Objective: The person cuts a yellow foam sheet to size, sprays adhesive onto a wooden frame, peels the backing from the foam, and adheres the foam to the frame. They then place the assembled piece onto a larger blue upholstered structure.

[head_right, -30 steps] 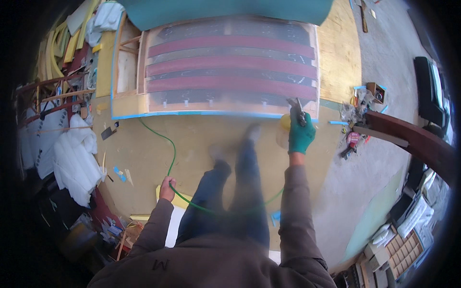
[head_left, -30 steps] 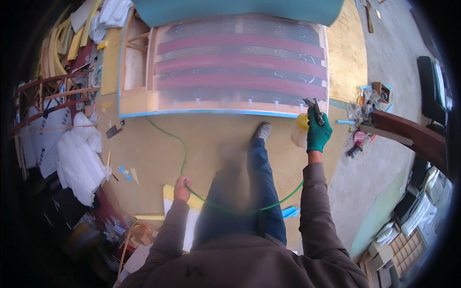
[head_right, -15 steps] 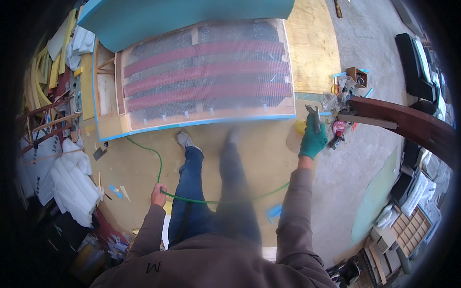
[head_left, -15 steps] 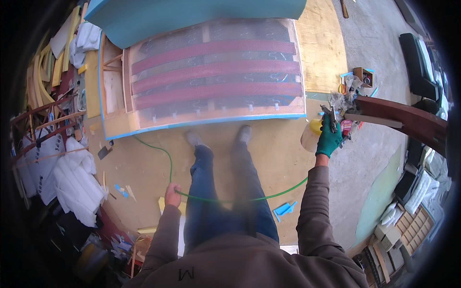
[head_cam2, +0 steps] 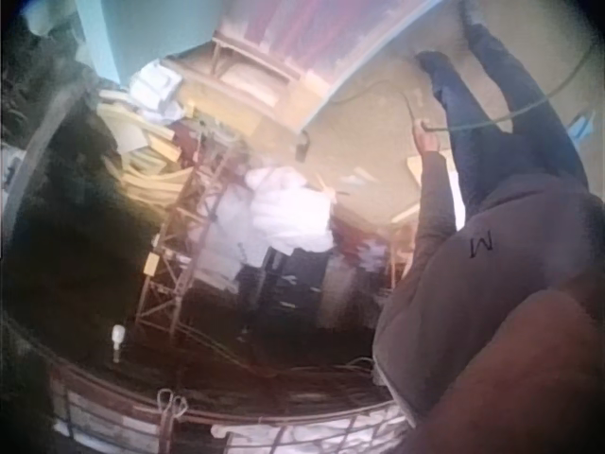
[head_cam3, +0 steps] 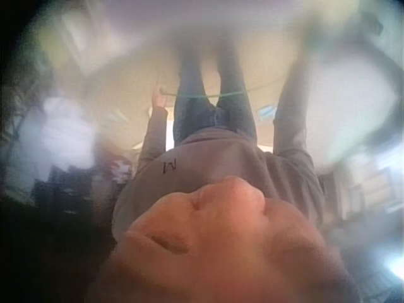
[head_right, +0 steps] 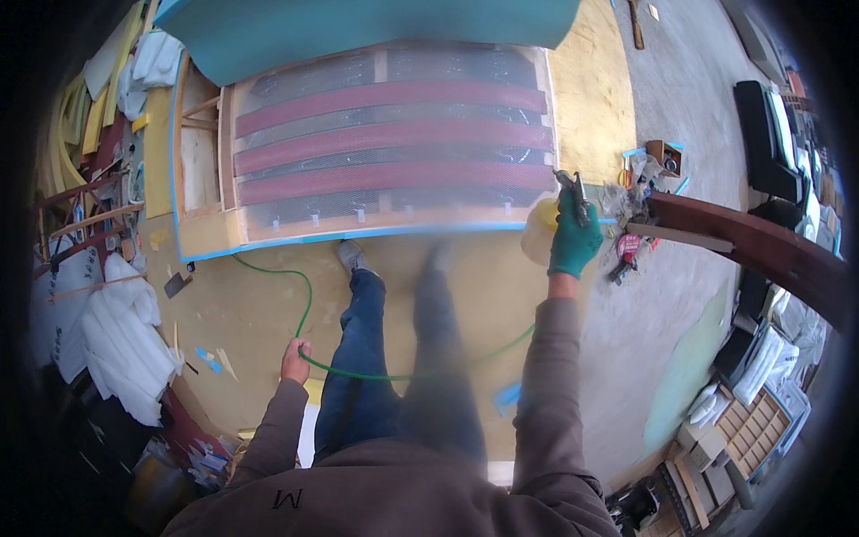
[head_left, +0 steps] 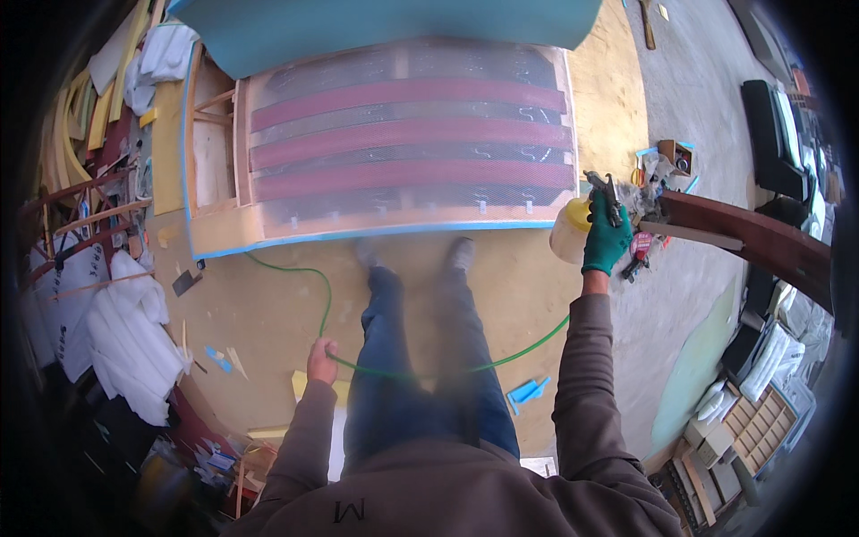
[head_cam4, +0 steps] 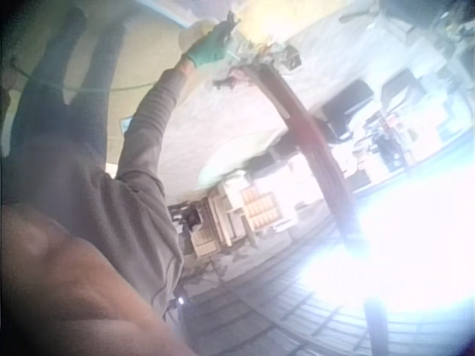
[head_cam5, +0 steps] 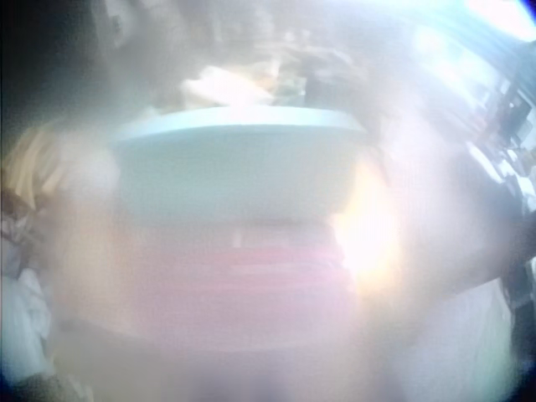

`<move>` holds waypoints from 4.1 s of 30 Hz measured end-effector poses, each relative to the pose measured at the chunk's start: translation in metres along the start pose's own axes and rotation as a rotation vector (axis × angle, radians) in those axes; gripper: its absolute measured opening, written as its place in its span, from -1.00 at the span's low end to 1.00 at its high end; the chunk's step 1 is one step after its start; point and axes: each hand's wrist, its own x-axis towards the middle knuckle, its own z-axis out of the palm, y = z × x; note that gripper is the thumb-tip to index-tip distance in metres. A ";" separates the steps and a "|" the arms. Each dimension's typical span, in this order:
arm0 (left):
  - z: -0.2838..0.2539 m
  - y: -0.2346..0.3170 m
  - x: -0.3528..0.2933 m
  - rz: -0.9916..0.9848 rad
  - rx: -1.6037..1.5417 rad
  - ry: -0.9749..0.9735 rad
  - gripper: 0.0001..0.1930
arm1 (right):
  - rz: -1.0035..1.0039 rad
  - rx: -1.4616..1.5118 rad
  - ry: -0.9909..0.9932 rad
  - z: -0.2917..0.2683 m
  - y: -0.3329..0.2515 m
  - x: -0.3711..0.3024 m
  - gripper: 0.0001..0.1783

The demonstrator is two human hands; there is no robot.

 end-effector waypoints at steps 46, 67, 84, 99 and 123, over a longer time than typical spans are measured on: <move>0.046 -0.020 0.020 0.000 -0.368 0.163 -0.78 | -0.315 0.136 -0.520 0.450 -0.180 -0.232 -0.57; 0.060 0.042 0.057 0.163 -0.072 -0.049 -0.85 | -0.111 0.389 -0.244 0.491 -0.096 -0.149 -0.66; 0.055 0.064 0.069 0.372 0.278 -0.191 -0.85 | 0.026 0.400 0.034 0.385 -0.021 -0.052 -0.69; 0.068 0.103 0.075 0.401 0.480 -0.210 -0.83 | 0.070 0.415 0.185 0.295 0.034 0.020 -0.68; 0.114 0.126 0.052 0.464 0.448 -0.146 -0.84 | 0.105 0.424 0.335 0.152 0.079 0.113 -0.74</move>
